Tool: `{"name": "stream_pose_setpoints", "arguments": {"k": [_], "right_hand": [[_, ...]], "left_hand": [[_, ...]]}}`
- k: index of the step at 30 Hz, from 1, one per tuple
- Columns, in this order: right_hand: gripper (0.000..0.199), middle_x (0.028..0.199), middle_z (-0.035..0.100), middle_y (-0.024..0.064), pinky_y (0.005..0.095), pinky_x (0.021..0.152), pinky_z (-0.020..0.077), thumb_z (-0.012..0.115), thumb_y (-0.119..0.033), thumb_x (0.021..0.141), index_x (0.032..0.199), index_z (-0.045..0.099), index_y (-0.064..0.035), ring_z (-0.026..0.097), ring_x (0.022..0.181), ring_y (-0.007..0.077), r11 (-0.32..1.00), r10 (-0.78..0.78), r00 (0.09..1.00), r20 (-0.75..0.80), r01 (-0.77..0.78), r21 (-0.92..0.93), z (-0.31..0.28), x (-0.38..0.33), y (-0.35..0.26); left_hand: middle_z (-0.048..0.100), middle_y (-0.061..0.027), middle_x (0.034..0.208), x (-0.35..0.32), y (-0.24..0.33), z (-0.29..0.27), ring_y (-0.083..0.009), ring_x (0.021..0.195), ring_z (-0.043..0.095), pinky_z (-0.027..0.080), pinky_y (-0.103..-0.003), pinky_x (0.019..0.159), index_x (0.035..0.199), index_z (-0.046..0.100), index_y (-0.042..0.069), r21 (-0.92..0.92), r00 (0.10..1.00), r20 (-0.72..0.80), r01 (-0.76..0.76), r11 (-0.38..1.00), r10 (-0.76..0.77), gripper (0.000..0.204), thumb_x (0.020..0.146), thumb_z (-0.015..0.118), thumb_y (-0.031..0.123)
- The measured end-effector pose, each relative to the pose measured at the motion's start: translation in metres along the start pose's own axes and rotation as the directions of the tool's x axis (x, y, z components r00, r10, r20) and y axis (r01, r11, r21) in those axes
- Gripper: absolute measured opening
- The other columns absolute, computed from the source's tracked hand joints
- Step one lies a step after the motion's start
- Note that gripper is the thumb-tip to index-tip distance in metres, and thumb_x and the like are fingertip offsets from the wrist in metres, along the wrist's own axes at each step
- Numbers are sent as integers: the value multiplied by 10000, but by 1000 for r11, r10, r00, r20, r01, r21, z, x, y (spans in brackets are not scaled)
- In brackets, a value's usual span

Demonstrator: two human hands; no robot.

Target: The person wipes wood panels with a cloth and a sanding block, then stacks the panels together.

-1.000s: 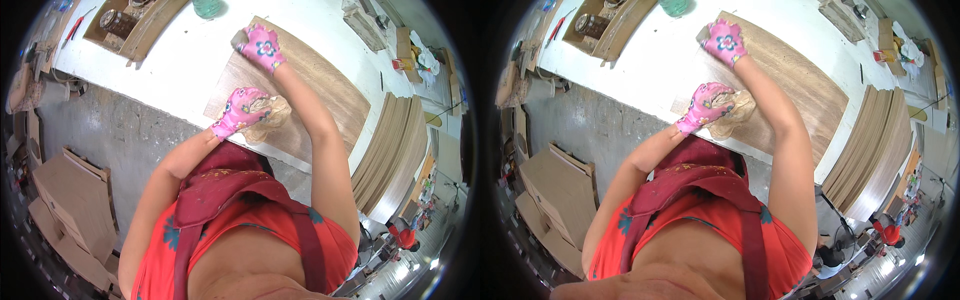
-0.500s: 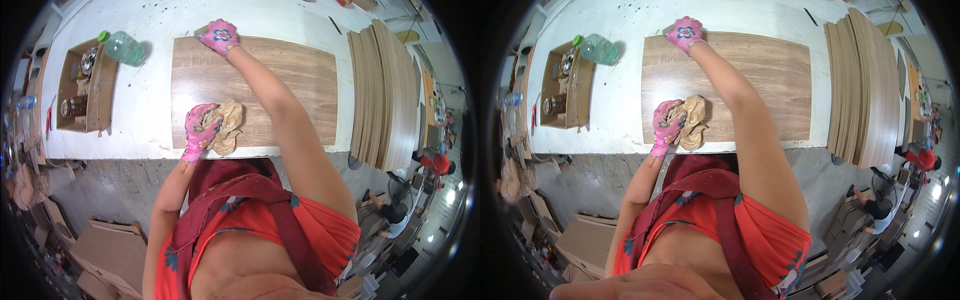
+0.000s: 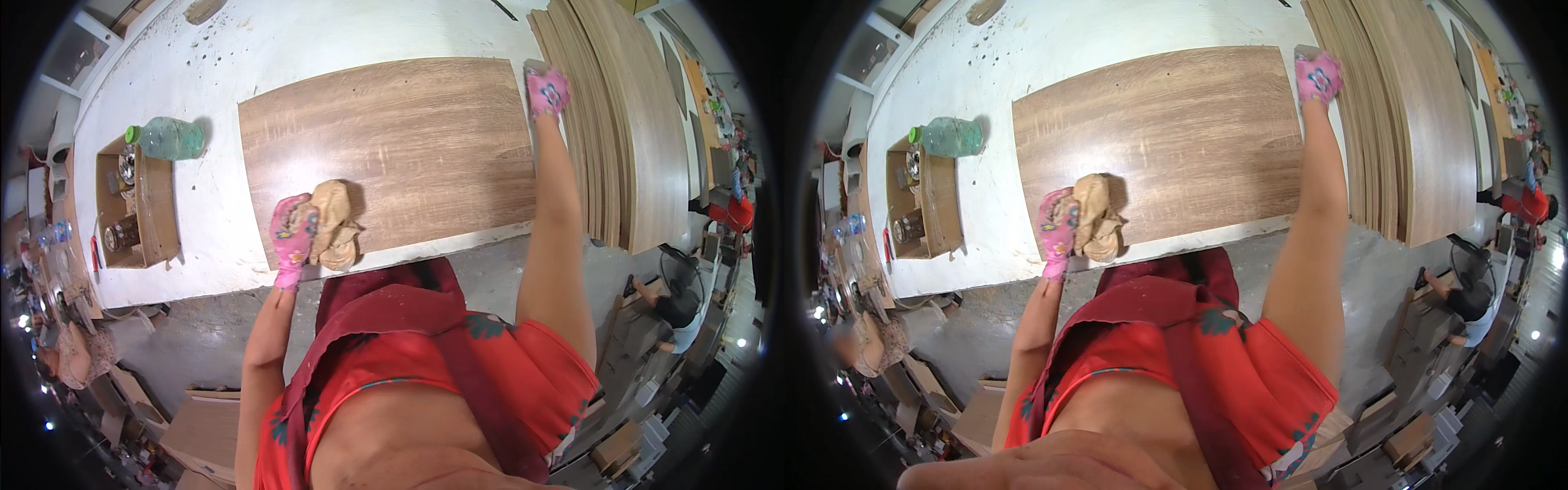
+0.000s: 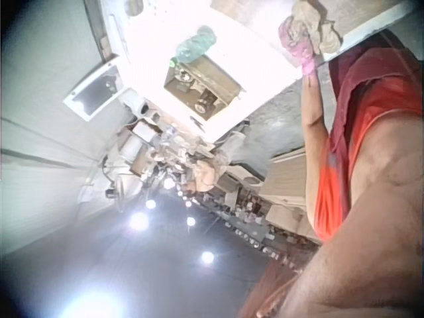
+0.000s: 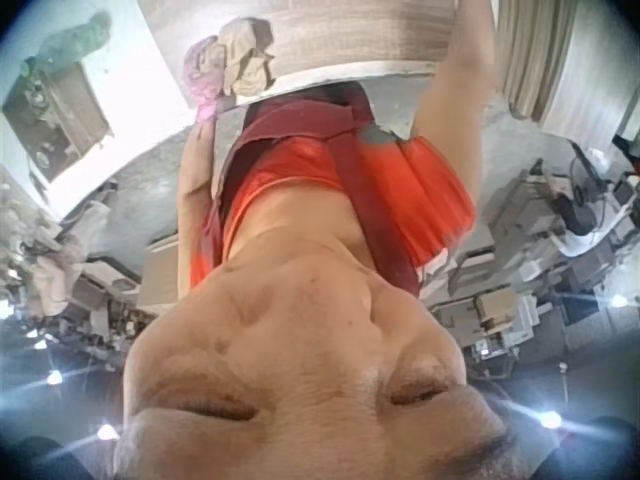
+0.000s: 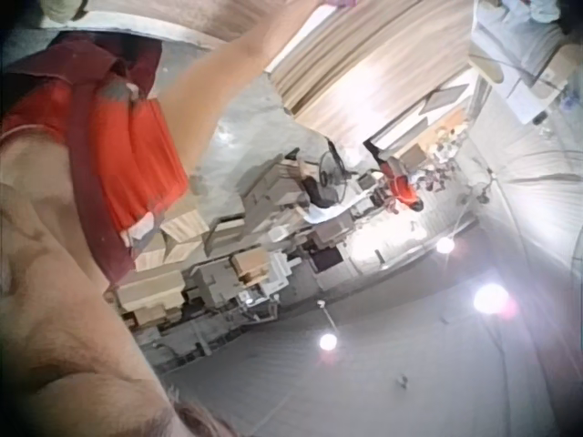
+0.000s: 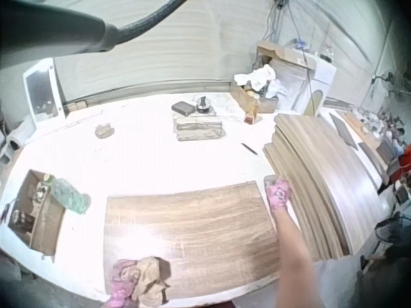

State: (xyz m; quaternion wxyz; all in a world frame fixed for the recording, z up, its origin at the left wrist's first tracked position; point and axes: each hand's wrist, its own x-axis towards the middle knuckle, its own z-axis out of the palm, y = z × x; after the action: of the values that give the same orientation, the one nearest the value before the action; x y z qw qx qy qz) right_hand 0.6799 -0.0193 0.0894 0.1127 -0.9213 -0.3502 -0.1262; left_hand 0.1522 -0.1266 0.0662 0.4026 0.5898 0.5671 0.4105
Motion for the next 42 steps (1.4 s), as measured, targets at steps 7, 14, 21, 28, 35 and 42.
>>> {"name": "stream_pose_setpoints", "arguments": {"k": [7,14,21,28,35,42], "right_hand": [[290,1010,632,114,247,694,508,555,-28,870,1152,554,37,616,862,171,-2,403,911,85,-92,996,53,-81,39],[311,1002,645,104,277,764,491,623,-79,838,1122,579,41,608,882,184,85,399,917,-19,-17,996,57,-78,30],[376,946,655,160,319,777,479,664,-190,808,1083,589,54,622,836,257,192,463,887,10,-111,975,41,-76,20],[368,973,639,181,339,821,465,645,-133,778,1093,584,47,612,895,280,333,416,909,-34,-118,935,34,-75,8],[340,1067,627,149,336,874,452,599,-122,821,1121,578,38,595,970,239,272,363,931,-28,-77,959,40,-77,15],[377,1041,635,130,296,757,515,609,-201,864,1142,571,51,617,910,206,332,297,952,-70,-34,943,27,-74,16]], "left_hand": [[526,-145,1196,164,8,-64,-244,1066,545,503,-330,844,1238,488,-15,-27,971,-233,50,998,-55,371,938,453,202],[591,-107,1119,255,-68,-34,-183,1000,579,487,-293,856,1202,510,-27,85,978,171,-132,988,116,599,705,806,133],[623,-139,1096,236,21,81,-216,987,615,518,-291,845,1216,523,-5,279,931,359,-33,960,-72,580,709,786,92],[632,-172,1062,222,95,289,-211,920,657,584,-284,775,1265,477,-6,54,711,635,-431,901,303,564,770,724,102],[613,-122,1133,228,118,370,-199,900,617,510,-284,791,1204,573,65,-15,618,705,-479,878,349,511,744,718,233],[567,-131,1231,232,112,346,-295,1142,531,407,-339,1003,1206,570,58,-71,413,762,-713,697,500,512,762,722,262]]}}
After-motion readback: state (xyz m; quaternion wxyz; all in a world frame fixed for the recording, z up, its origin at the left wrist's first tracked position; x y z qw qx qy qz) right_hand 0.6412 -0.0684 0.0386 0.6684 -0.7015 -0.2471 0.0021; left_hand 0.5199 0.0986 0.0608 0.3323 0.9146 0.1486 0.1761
